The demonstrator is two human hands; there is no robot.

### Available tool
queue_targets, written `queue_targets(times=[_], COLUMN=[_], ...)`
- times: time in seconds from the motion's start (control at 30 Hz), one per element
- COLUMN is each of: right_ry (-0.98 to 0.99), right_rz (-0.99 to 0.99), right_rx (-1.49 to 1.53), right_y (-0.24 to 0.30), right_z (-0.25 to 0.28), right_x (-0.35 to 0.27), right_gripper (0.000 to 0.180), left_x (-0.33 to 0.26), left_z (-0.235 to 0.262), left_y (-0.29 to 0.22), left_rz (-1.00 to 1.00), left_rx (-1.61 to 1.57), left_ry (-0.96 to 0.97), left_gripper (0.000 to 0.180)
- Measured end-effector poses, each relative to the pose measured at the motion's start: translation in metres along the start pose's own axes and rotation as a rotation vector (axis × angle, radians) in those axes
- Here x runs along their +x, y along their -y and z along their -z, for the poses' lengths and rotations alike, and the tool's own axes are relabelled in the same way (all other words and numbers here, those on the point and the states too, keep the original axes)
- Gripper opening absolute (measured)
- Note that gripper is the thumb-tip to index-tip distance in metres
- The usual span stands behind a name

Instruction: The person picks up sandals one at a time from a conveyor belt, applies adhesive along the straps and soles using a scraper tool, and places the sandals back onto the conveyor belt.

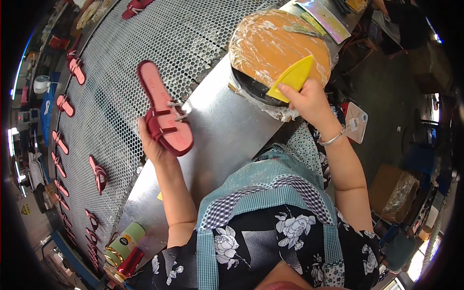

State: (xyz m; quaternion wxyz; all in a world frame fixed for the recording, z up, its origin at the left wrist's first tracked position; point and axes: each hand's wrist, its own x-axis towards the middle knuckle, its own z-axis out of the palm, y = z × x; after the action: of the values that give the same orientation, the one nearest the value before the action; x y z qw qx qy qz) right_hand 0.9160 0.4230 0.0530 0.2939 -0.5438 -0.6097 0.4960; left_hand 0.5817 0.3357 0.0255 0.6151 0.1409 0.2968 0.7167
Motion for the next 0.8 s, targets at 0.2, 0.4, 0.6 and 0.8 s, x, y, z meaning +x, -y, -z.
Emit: queue_targets(times=[0.2,0.4,0.6,0.8], right_ry=[-0.073,-0.053,-0.035,-0.054], right_rz=[-0.091,0.063,0.322,0.45], right_rx=[0.15,0.652,0.658,0.535], right_y=[0.018,0.037,0.048,0.042], right_z=[-0.004,-0.02,-0.024,-0.024], right_x=[-0.018,-0.058,-0.069,-0.069], right_gripper=[0.023,0.022,0.021,0.02], left_x=[-0.004,-0.026,-0.036,-0.043], left_z=[-0.049,-0.091,-0.103,-0.12], left_y=[0.022,0.048,0.067,0.075], left_rz=[0.112,0.242,0.219,0.23], left_rx=[0.051,0.074,0.205,0.202], left_ry=[-0.303,-0.16,-0.08,0.01], left_gripper=[0.044,0.039,0.034,0.03])
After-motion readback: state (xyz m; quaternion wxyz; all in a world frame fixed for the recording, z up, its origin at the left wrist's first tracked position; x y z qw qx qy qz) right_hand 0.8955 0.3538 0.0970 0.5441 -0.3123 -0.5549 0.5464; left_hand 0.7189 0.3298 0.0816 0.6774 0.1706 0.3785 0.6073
